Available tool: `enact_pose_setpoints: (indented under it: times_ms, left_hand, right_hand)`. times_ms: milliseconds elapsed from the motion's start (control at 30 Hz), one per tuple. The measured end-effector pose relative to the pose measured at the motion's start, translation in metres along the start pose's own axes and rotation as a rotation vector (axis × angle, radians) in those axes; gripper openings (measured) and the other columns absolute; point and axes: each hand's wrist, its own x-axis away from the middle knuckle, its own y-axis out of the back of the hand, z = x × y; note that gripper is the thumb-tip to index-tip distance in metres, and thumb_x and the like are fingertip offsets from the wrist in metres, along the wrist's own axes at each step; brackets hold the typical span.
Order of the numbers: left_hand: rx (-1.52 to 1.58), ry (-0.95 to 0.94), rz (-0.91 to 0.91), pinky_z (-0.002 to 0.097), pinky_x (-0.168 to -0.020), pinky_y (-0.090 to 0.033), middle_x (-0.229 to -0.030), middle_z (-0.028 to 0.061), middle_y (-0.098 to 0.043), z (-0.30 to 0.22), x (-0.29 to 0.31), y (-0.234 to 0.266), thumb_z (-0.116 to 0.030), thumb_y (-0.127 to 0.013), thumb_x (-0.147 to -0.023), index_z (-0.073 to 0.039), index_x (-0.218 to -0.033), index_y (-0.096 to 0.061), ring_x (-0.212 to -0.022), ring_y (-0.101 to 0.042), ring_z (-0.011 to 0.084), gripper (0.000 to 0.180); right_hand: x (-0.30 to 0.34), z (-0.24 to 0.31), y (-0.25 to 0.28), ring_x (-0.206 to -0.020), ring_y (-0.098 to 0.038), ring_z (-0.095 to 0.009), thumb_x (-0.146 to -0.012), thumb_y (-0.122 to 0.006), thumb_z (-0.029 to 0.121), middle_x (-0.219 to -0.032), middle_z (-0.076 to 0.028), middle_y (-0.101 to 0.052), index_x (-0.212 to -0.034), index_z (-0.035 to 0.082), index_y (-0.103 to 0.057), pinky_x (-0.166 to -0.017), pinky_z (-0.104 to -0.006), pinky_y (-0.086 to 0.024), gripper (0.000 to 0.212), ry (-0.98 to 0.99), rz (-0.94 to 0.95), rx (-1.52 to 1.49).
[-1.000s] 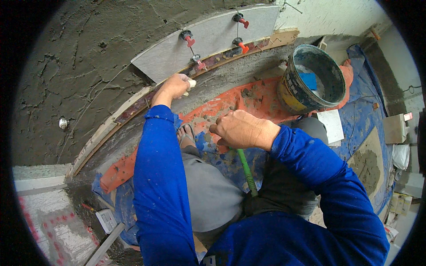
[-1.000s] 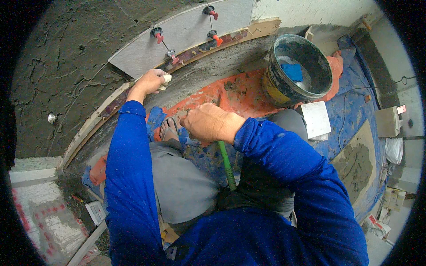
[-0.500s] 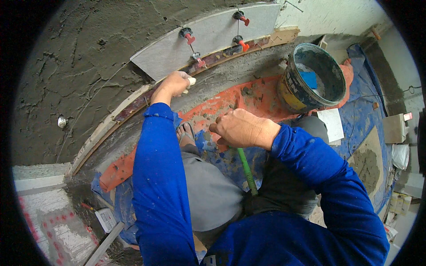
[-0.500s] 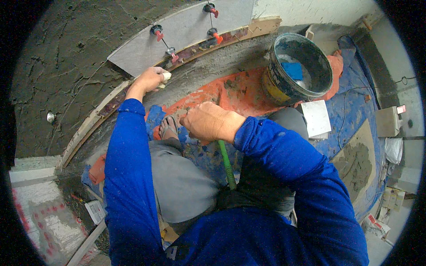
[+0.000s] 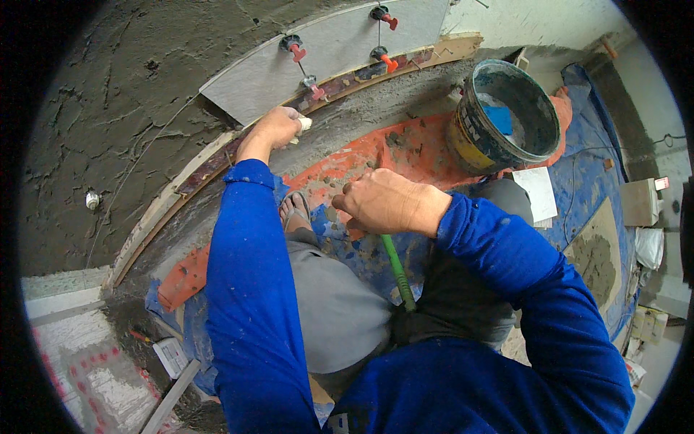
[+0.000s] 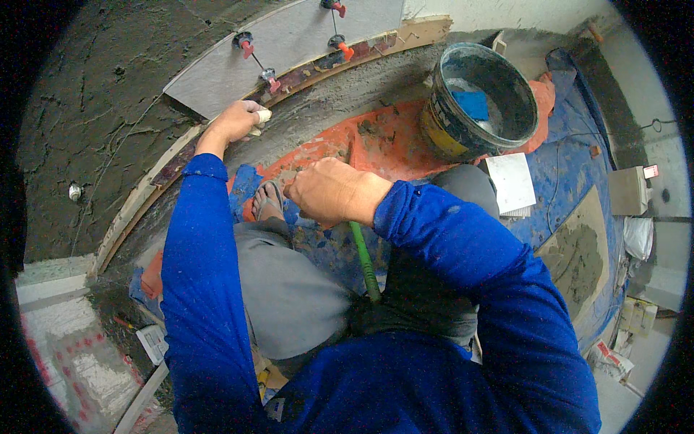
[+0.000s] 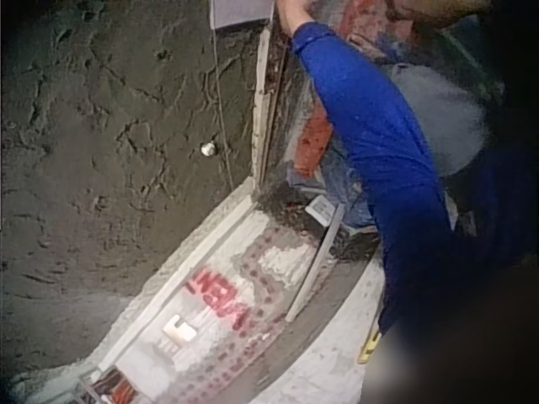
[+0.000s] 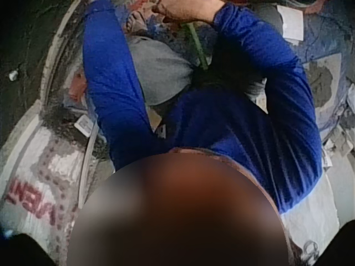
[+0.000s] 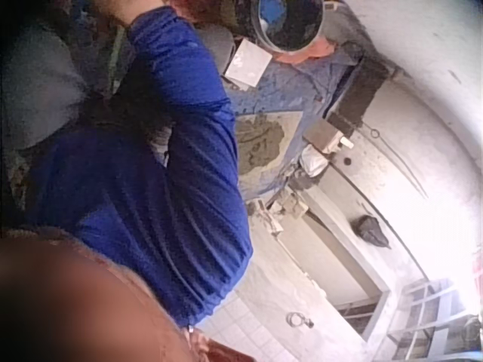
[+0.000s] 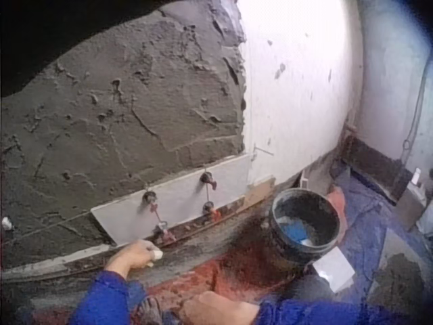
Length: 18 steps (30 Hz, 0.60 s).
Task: The person installs a wall tile by applying mortar with a trowel, positioning the tile, and tapping it into place with a rubber mallet. The person uses tile leveling clips and spacers to align the tile and repeatedly checks the fit while seated on the floor.
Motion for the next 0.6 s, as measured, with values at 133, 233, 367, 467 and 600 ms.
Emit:
enact_pose_setpoints:
  times_ms: [133, 233, 367, 467, 600]
  left_hand:
    - [0.09, -0.013, -0.065, 0.0358, -0.058, -0.048, -0.081, 0.0069, -0.071, -0.0011, 0.0024, -0.0048, -0.024, -0.065, -0.09, -0.007, -0.107, -0.073, -0.065, -0.061, 0.017, 0.025]
    - [0.071, -0.002, -0.077, 0.0357, -0.058, -0.048, -0.082, 0.0069, -0.071, -0.0021, 0.0031, -0.0049, -0.023, -0.065, -0.09, -0.006, -0.108, -0.073, -0.065, -0.061, 0.0169, 0.026]
    - [0.061, -0.005, -0.073, 0.0357, -0.058, -0.049, -0.082, 0.0068, -0.07, -0.0032, 0.0046, -0.0041, -0.023, -0.065, -0.09, -0.007, -0.107, -0.073, -0.065, -0.061, 0.0167, 0.025]
    - [0.051, -0.018, -0.072, 0.0355, -0.058, -0.049, -0.081, 0.0066, -0.07, -0.0037, 0.005, -0.0038, -0.024, -0.065, -0.091, -0.007, -0.106, -0.074, -0.065, -0.061, 0.0165, 0.025]
    - [0.015, -0.002, -0.018, 0.0336, -0.06, -0.053, -0.094, 0.0064, -0.073, -0.0039, 0.0033, -0.001, -0.032, -0.068, -0.094, -0.007, -0.115, -0.072, -0.077, -0.068, 0.0165, 0.033]
  right_hand:
    - [0.0011, 0.0001, 0.0008, -0.083, -0.073, -0.035, -0.081, -0.077, 0.035, -0.086, -0.015, -0.072, -0.108, 0.006, -0.067, -0.072, -0.0435, -0.059, 0.041, 0.0, 0.02, 0.002]
    - [0.0008, 0.0017, 0.0022, -0.083, -0.073, -0.035, -0.082, -0.077, 0.034, -0.086, -0.015, -0.072, -0.108, 0.006, -0.067, -0.071, -0.0433, -0.059, 0.04, -0.018, 0.007, 0.022]
    - [0.0021, 0.0025, 0.0049, -0.084, -0.073, -0.035, -0.083, -0.076, 0.033, -0.087, -0.015, -0.072, -0.108, 0.005, -0.067, -0.072, -0.0435, -0.059, 0.038, -0.018, 0.015, 0.007]
    - [0.0026, 0.0022, 0.007, -0.084, -0.073, -0.035, -0.084, -0.076, 0.032, -0.087, -0.015, -0.072, -0.108, 0.005, -0.067, -0.071, -0.0437, -0.059, 0.037, -0.001, 0.007, 0.003]
    - [0.0029, 0.0024, 0.0099, -0.087, -0.074, -0.032, -0.077, -0.081, 0.029, -0.091, -0.014, -0.074, -0.106, 0.004, -0.069, -0.073, -0.0423, -0.059, 0.041, -0.03, 0.019, 0.014]
